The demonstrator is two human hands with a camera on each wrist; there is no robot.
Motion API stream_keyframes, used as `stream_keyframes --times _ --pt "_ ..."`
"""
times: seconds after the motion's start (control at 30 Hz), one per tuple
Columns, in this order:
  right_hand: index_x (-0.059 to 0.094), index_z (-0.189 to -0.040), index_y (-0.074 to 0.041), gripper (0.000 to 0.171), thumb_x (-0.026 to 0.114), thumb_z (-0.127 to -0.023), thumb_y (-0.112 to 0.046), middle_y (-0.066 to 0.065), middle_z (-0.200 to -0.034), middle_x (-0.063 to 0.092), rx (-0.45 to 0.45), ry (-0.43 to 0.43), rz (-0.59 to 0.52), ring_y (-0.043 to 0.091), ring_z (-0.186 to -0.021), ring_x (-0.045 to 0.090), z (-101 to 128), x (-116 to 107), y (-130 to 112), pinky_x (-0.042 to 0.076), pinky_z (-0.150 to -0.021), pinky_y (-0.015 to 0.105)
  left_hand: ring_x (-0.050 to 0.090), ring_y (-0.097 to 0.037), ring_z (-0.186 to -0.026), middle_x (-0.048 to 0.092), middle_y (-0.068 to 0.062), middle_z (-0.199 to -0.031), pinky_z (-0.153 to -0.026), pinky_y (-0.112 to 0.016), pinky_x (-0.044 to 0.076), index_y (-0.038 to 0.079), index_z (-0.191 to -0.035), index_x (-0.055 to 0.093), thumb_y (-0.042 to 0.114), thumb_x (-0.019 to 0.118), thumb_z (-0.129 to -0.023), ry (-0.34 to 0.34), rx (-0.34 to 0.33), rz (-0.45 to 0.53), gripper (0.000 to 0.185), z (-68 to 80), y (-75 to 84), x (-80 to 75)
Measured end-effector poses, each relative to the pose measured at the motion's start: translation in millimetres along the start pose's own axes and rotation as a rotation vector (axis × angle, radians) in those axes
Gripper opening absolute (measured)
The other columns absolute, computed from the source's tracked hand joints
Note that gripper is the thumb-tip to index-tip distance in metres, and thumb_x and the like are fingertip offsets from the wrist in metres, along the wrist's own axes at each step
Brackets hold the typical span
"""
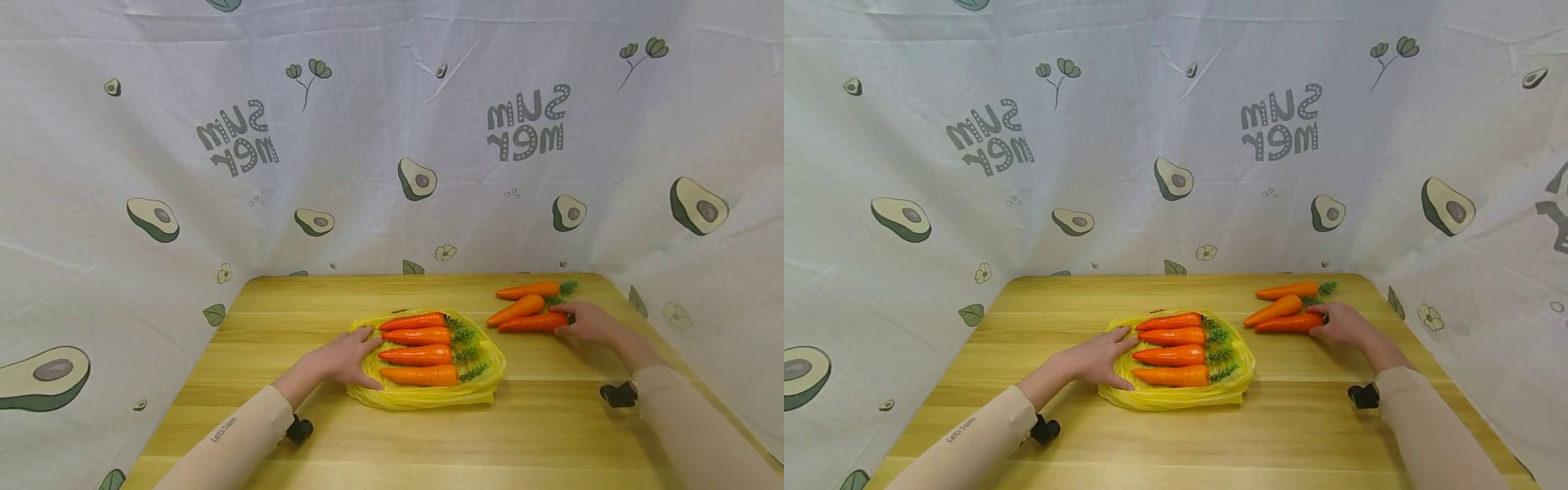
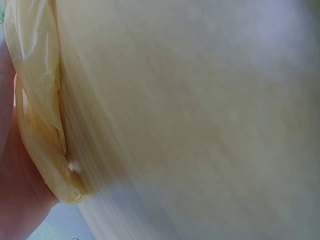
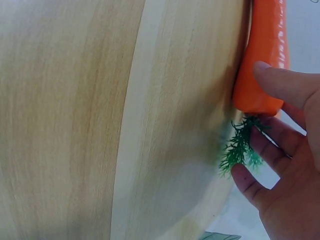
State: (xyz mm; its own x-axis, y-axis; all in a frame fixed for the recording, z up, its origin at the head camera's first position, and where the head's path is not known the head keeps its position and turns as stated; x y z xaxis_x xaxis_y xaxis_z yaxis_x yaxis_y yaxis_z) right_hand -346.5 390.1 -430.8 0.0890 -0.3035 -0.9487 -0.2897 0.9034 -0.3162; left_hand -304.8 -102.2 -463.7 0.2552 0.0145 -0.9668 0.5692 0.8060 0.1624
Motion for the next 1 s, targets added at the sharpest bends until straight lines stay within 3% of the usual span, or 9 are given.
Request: stream_keyframes --times 0.63,1.0 --pt "0.063 -0.125 0.011 0.050 0.076 -0.089 -0.021 0.037 -0.119 0.063 -0.029 0.027 0.012 0.053 -0.109 0.060 9.6 -2.3 -1.7 0.045 -0.094 0.067 0.027 -0.034 -0.151 0.022 -0.016 -0.166 -0.120 -0.056 0.029 0.019 -0.158 0.035 0.079 0.064 -0.078 0.015 0.011 -0.002 0.104 1.0 -0.5 0.1" --pt "0.064 -0.127 0.009 0.053 0.075 -0.090 -0.027 0.032 -0.118 0.066 -0.057 0.048 0.022 0.040 -0.100 0.063 10.0 -9.3 -16.2 0.048 -0.091 0.063 0.028 -0.033 -0.151 0.023 -0.016 -0.166 -0.120 -0.055 0.028 0.018 -0.158 0.035 0.078 0.064 -0.079 0.008 0.012 -0.007 0.103 1.3 1.5 -0.5"
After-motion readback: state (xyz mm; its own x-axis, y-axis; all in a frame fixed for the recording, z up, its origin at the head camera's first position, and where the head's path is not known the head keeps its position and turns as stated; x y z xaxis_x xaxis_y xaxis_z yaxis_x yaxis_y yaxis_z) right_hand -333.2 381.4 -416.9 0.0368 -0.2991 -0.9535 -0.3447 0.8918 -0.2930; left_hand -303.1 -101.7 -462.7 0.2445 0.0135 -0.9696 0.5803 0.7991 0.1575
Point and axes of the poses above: each hand's wrist, its own z-axis away from the middle knuckle, its own x-axis out of the palm, y = z × x, the point moved 4 cm from there along -z, towards the middle knuckle
